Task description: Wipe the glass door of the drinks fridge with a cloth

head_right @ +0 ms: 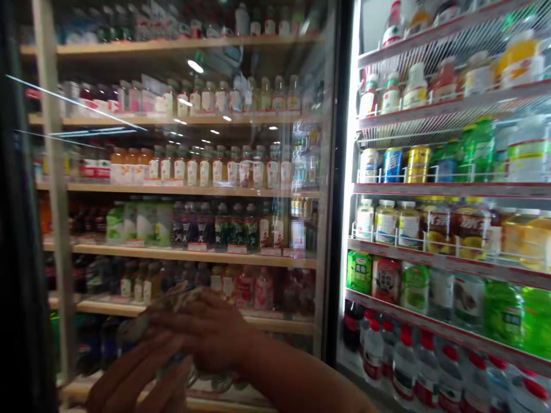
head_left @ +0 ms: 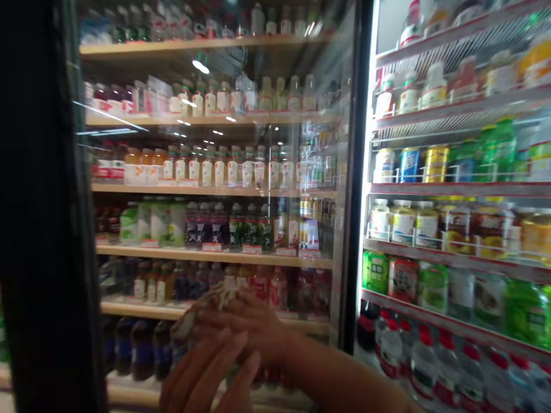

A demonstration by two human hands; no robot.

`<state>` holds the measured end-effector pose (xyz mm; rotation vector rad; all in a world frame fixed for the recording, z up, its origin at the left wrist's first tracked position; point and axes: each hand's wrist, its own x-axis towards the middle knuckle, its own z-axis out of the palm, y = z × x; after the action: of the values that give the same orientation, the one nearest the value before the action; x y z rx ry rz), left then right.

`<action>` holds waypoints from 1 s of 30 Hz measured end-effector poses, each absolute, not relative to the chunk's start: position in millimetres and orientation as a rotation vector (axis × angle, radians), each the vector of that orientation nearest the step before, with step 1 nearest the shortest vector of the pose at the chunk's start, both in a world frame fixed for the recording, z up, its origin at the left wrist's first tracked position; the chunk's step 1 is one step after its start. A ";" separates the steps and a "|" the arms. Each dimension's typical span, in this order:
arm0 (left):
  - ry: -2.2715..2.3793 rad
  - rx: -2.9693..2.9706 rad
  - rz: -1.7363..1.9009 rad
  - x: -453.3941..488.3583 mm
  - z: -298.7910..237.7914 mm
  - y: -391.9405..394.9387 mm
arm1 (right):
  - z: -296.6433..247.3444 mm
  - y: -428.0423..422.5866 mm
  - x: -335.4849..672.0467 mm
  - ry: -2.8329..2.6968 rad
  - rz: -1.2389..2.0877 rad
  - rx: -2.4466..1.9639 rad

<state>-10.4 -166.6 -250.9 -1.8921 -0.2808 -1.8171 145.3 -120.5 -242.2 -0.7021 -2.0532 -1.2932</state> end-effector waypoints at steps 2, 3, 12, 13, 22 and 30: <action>-0.309 -1.848 -1.749 -10.4 -236.3 -165.6 | -219.7 -126.2 162.6 -1.929 -1.186 -0.773; -0.343 -1.818 -1.736 -9.2 -225.9 -165.9 | -207.9 -127.8 174.9 -1.846 -1.134 -0.819; -0.666 -1.697 -1.715 13.1 -91.9 -174.5 | -180.5 -120.2 244.0 -1.129 -0.728 -1.017; -0.700 -1.719 -1.683 14.4 -82.4 -169.1 | -188.6 -122.5 234.3 -1.253 -0.785 -1.006; -0.802 -1.847 -1.434 14.1 -76.6 -121.9 | -193.0 -114.1 211.0 -1.149 -0.848 -1.008; -0.786 -1.873 -1.440 11.1 -79.5 -120.0 | -199.1 -108.5 211.9 -1.366 -0.935 -0.927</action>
<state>11.1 -120.0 -79.5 -1.8730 -0.7861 -1.4402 211.9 -108.5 -199.1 -0.9266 -1.3655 -0.9348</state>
